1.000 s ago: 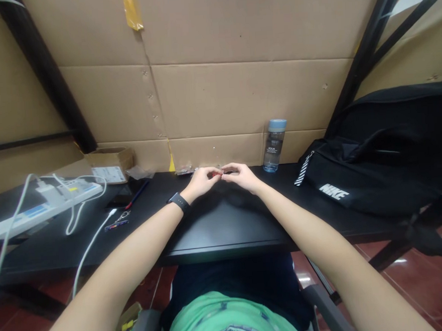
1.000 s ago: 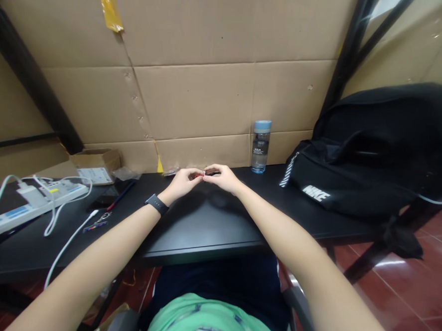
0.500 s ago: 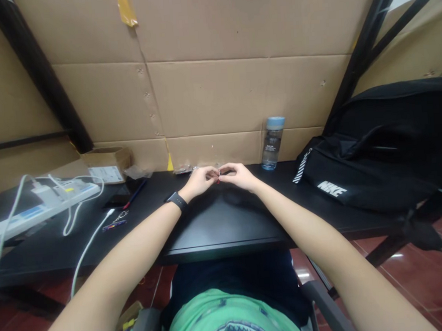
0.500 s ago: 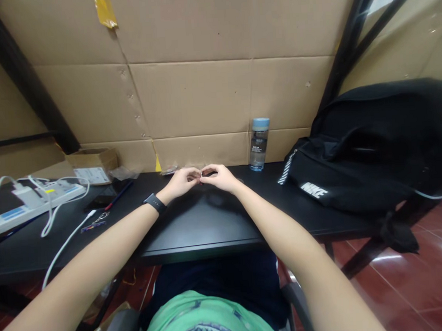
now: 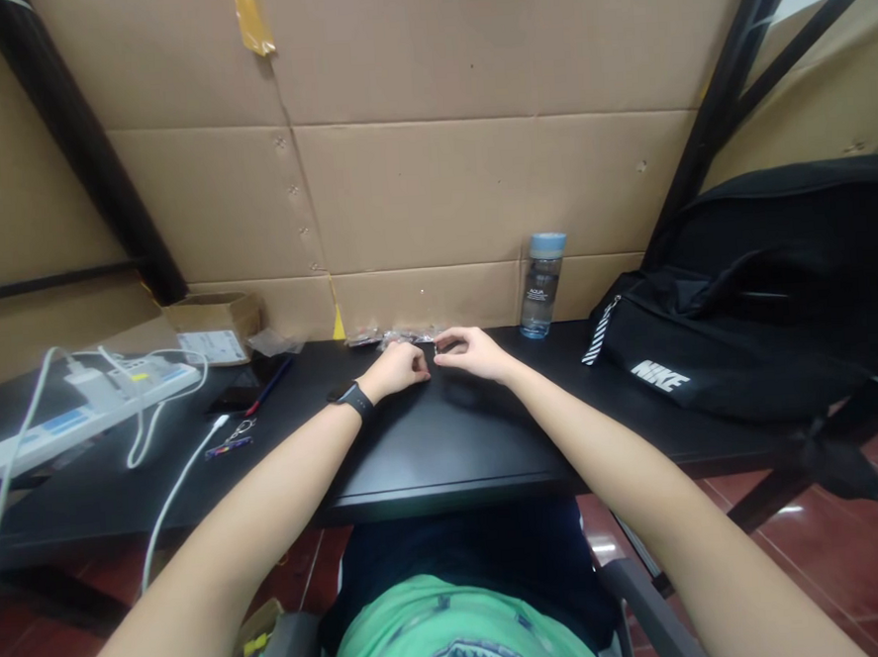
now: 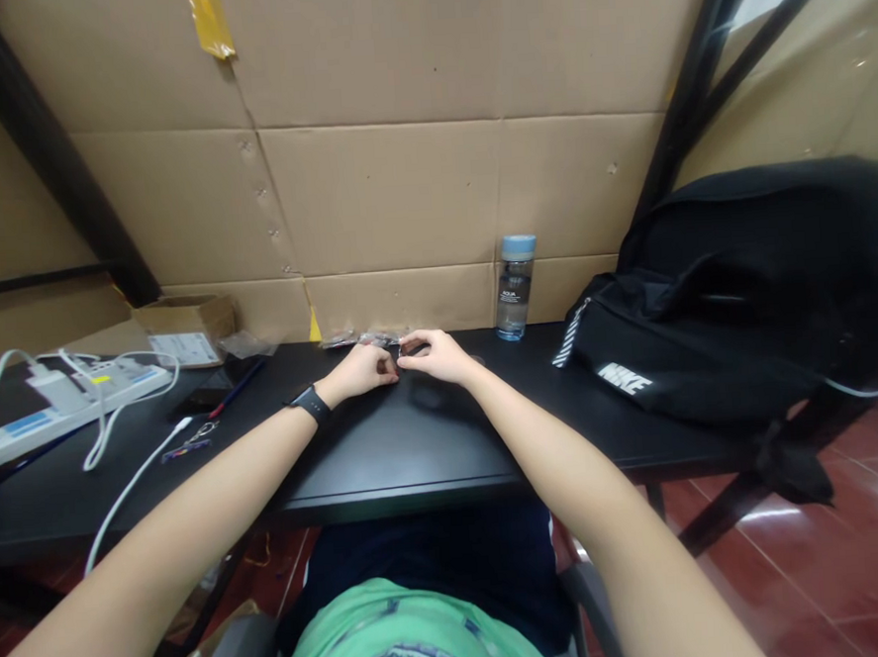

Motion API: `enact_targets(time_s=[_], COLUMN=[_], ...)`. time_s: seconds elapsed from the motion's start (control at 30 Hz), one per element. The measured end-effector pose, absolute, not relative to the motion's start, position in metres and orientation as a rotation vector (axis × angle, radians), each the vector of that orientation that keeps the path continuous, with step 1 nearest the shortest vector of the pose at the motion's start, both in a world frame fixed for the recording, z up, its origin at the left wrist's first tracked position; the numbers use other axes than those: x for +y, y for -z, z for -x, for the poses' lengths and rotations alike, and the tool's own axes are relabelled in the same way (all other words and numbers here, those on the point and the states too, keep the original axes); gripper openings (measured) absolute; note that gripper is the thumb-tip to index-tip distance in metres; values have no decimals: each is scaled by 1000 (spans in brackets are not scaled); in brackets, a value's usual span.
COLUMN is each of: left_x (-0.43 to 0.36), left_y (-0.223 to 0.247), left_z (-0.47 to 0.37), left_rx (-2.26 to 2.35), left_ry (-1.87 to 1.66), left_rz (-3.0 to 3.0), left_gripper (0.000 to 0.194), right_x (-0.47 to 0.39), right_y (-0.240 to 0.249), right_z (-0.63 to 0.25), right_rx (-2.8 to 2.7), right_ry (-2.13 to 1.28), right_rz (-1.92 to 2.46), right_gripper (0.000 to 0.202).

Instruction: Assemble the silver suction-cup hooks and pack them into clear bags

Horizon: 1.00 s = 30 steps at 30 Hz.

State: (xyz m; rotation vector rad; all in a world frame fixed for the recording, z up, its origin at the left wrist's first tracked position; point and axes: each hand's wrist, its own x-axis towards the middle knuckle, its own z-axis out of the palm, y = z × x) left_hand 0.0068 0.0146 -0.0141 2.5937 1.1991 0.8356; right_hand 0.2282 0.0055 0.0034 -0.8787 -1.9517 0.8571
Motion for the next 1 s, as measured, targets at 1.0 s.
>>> enact_targets(time_s=[1.0], left_x=[13], left_y=[13], left_z=[-10], left_rx=[1003], left_ry=[-969], left_rz=[-2401], left_gripper=[14], right_x=[3], right_y=[-5], right_z=[-231], right_rx=[-2137], right_ry=[-782], right_rz=[855], right_gripper=[36])
